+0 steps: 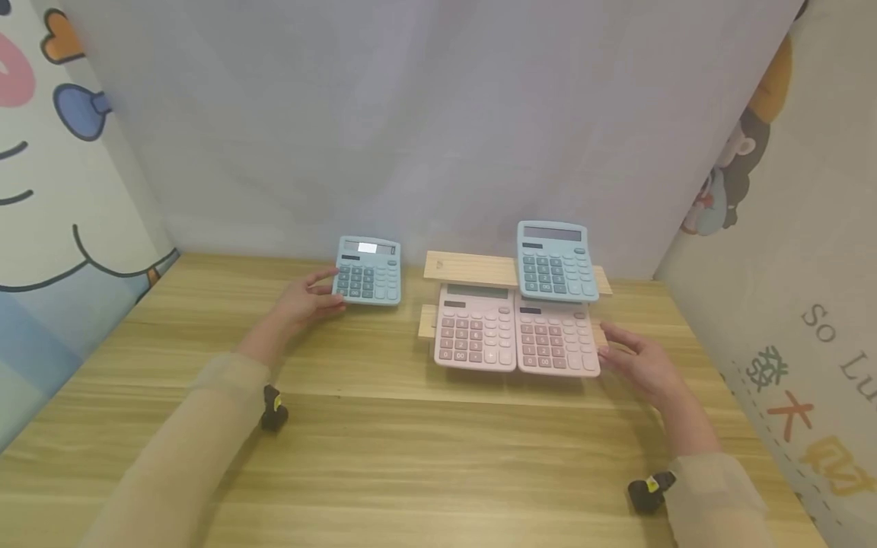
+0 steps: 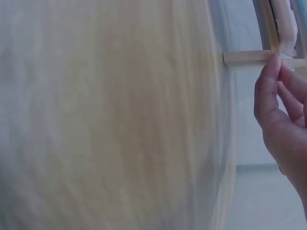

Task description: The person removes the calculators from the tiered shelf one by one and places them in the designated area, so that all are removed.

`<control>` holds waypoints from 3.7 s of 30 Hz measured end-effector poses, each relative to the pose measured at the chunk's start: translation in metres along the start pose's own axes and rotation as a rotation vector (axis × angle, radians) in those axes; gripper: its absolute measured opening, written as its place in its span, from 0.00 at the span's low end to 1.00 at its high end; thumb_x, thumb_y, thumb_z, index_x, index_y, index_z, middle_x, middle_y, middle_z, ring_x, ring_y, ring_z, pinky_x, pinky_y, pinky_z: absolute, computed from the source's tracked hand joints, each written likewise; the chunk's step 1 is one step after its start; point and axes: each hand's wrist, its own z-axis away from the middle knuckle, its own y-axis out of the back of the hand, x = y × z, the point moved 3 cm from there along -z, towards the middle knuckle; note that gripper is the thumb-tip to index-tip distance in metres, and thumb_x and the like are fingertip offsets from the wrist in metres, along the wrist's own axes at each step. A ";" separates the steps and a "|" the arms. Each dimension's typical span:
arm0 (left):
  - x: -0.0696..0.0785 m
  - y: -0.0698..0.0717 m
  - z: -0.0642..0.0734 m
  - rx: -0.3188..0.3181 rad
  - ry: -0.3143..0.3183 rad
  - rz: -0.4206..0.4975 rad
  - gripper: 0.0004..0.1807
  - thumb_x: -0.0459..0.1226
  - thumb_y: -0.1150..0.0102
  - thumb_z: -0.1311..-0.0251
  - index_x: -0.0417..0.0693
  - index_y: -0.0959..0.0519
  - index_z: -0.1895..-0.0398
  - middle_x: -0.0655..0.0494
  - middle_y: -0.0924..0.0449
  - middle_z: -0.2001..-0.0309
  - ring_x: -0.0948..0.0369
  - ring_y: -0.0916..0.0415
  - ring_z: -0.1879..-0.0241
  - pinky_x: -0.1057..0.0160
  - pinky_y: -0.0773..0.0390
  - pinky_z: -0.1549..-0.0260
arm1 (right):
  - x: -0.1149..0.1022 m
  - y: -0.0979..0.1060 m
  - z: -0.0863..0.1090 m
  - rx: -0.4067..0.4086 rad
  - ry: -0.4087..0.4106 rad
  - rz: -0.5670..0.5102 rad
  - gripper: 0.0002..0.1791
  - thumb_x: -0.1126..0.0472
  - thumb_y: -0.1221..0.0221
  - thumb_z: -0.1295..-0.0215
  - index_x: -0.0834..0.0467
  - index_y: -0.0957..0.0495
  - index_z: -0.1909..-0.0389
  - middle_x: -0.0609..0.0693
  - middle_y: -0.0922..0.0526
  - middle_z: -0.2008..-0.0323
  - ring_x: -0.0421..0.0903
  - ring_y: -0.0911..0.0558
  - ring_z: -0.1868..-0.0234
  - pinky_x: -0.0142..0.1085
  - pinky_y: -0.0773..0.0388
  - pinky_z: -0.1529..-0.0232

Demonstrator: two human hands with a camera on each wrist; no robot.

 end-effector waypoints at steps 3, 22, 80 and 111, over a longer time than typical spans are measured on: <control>-0.002 0.000 -0.001 -0.014 0.006 0.014 0.36 0.19 0.49 0.41 0.43 0.43 0.29 0.34 0.36 0.39 0.56 0.19 0.64 0.53 0.26 0.44 | 0.000 0.000 0.000 -0.002 -0.003 0.010 0.41 0.58 0.46 0.31 0.65 0.59 0.28 0.69 0.64 0.28 0.22 0.27 0.55 0.18 0.27 0.51; -0.012 0.014 -0.017 -0.050 -0.051 -0.346 0.35 0.24 0.43 0.42 0.44 0.41 0.31 0.34 0.33 0.39 0.58 0.23 0.59 0.58 0.20 0.52 | 0.002 0.004 0.000 0.014 -0.028 0.054 0.44 0.52 0.43 0.35 0.62 0.57 0.27 0.66 0.62 0.27 0.20 0.28 0.55 0.19 0.27 0.49; 0.023 -0.011 0.021 -0.016 -0.280 -0.782 0.34 0.35 0.39 0.41 0.42 0.37 0.32 0.38 0.29 0.44 0.46 0.31 0.46 0.52 0.24 0.51 | -0.004 0.003 -0.001 0.015 -0.055 0.008 0.44 0.54 0.42 0.35 0.62 0.57 0.27 0.64 0.67 0.27 0.22 0.25 0.56 0.23 0.26 0.47; 0.058 -0.106 0.067 -0.097 -0.388 -0.657 0.34 0.41 0.35 0.43 0.56 0.35 0.33 0.50 0.26 0.43 0.54 0.28 0.45 0.54 0.24 0.48 | -0.005 -0.001 0.004 0.019 -0.032 -0.012 0.41 0.59 0.45 0.32 0.64 0.59 0.28 0.66 0.68 0.27 0.22 0.25 0.57 0.21 0.26 0.49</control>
